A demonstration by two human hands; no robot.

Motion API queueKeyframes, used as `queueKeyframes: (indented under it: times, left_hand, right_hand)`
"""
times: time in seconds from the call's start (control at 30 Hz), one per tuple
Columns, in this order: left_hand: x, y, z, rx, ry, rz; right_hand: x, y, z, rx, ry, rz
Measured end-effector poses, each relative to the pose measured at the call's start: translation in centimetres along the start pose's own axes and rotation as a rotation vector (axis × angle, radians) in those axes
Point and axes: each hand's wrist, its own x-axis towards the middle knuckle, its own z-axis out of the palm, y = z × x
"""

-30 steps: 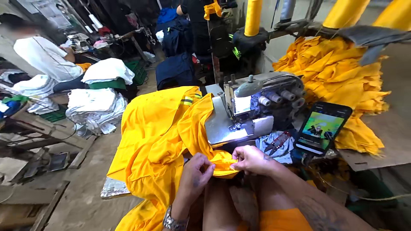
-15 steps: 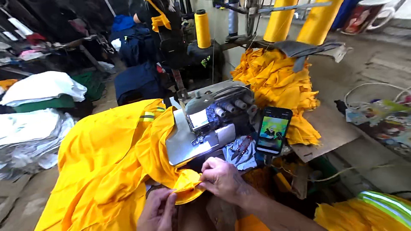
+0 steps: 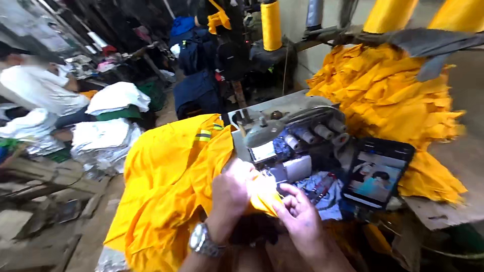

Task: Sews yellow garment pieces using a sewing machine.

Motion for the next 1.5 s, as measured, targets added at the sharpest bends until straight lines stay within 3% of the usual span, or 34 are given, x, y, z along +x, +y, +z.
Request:
queueKeyframes:
  times: [0.07, 0.13, 0.37, 0.5, 0.67, 0.77, 0.83, 0.9, 1.0, 1.1, 1.17, 1.2, 1.27, 1.33, 1.37, 1.43, 1.5]
  left_hand:
    - [-0.9, -0.5, 1.8, 0.030, -0.019, -0.105]
    - [-1.3, -0.2, 2.0, 0.027, -0.004, -0.204]
    - [2.3, 0.3, 2.5, 0.061, -0.079, -0.319]
    - [3.0, -0.3, 2.6, 0.062, -0.130, -0.317]
    - [4.1, -3.4, 2.7, 0.020, -0.072, -0.151]
    - [2.0, -2.9, 0.1, -0.023, 0.033, 0.150]
    - [1.2, -1.4, -0.9, -0.031, -0.042, 0.324]
    - [1.6, 0.3, -1.3, -0.013, -0.133, 0.350]
    - [2.2, -1.4, -1.4, 0.074, -0.103, 0.454]
    - [2.6, -1.9, -3.5, 0.118, -0.133, 0.521]
    - [3.1, 0.4, -5.8, 0.160, -0.241, 0.482]
    - [3.5, 2.7, -7.4, 0.167, -0.367, 0.415]
    - [4.0, 5.6, -8.7, 0.182, -0.448, 0.332]
    - [2.8, 2.7, -6.7, 0.179, -0.212, 0.367]
    - [1.5, 0.6, -5.8, 0.110, -0.117, 0.297]
    - [-2.1, -3.0, -4.6, -0.098, -0.123, 0.005]
    - [-5.3, -5.6, -3.2, -0.300, -0.245, -0.271]
  right_hand:
    - [-0.4, 0.9, -0.1, 0.138, -0.057, 0.155]
    - [-0.2, 1.4, -0.7, 0.207, -0.133, 0.196]
    - [2.0, 1.9, -1.2, 0.312, -0.104, 0.034]
    - [0.2, 1.2, -0.7, 0.192, -0.066, 0.039]
    - [2.1, 2.3, 1.2, 0.108, 0.038, 0.009]
    - [3.2, 1.9, 1.7, 0.101, 0.063, 0.060]
    - [3.2, 1.5, 2.0, 0.108, 0.076, 0.072]
    - [3.0, 1.3, 1.6, 0.100, 0.054, 0.120]
    - [3.3, 0.5, 0.5, 0.063, -0.048, 0.182]
    - [3.5, -1.0, -0.9, 0.009, -0.036, -0.110]
    - [4.6, -3.5, -1.4, -0.112, -0.184, -0.245]
    - [5.4, -4.9, -1.3, -0.164, -0.321, -0.216]
    - [7.3, -6.6, -0.8, -0.193, -0.599, -0.064]
    - [8.1, -7.0, -0.2, -0.082, -0.739, 0.119]
    - [7.9, -6.8, -0.2, 0.020, -0.741, 0.213]
    - [7.1, -6.5, -0.7, 0.140, -0.680, 0.338]
    - [6.7, -6.1, -1.1, 0.101, -0.627, 0.284]
